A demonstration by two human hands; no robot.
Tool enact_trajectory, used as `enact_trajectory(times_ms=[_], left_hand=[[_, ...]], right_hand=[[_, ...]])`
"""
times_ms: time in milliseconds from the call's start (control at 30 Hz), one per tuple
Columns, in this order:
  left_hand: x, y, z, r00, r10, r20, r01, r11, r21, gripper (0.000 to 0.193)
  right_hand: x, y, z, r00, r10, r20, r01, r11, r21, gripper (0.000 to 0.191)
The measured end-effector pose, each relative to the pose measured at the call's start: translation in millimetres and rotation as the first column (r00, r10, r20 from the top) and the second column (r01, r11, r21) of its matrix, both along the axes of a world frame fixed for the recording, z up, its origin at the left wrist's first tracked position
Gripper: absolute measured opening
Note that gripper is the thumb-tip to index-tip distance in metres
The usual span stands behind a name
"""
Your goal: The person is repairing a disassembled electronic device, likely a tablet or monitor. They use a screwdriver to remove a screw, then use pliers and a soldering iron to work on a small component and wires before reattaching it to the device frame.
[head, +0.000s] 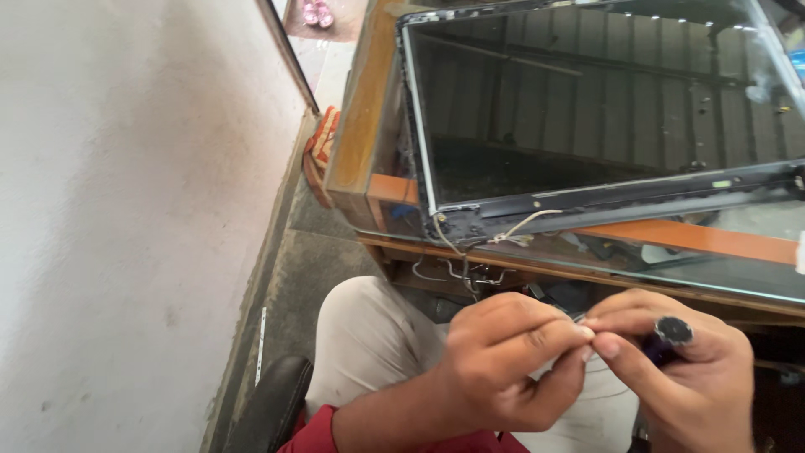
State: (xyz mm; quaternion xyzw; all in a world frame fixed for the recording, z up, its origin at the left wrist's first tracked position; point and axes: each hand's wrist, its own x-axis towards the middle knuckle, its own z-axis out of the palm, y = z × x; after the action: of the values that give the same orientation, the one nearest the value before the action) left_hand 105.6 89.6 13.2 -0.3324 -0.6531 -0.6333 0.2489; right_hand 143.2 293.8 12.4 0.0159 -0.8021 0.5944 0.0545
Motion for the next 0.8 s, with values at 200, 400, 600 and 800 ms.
enact_trajectory(times_ms=[200,400,600,800], left_hand=[[-11,-22,6,0.986,0.015,-0.169,-0.036,0.992,-0.122,0.021],[-20,-34,13,0.977,0.035,-0.211,-0.076,0.979,-0.191,0.025],[-34,-35,29,0.954,0.057,-0.293,-0.129,0.964,-0.234,0.024],[-48,-25,42,0.946,0.053,-0.32,-0.163,0.931,-0.327,0.021]], right_hand=[[-7,7,-2,0.987,0.156,0.035,-0.156,0.988,-0.005,0.009],[-16,-2,0,0.981,0.137,0.134,-0.103,0.966,-0.236,0.009],[-33,-3,14,0.979,0.128,0.159,-0.097,0.977,-0.19,0.009],[-51,2,26,0.976,0.082,0.201,-0.029,0.966,-0.257,0.011]])
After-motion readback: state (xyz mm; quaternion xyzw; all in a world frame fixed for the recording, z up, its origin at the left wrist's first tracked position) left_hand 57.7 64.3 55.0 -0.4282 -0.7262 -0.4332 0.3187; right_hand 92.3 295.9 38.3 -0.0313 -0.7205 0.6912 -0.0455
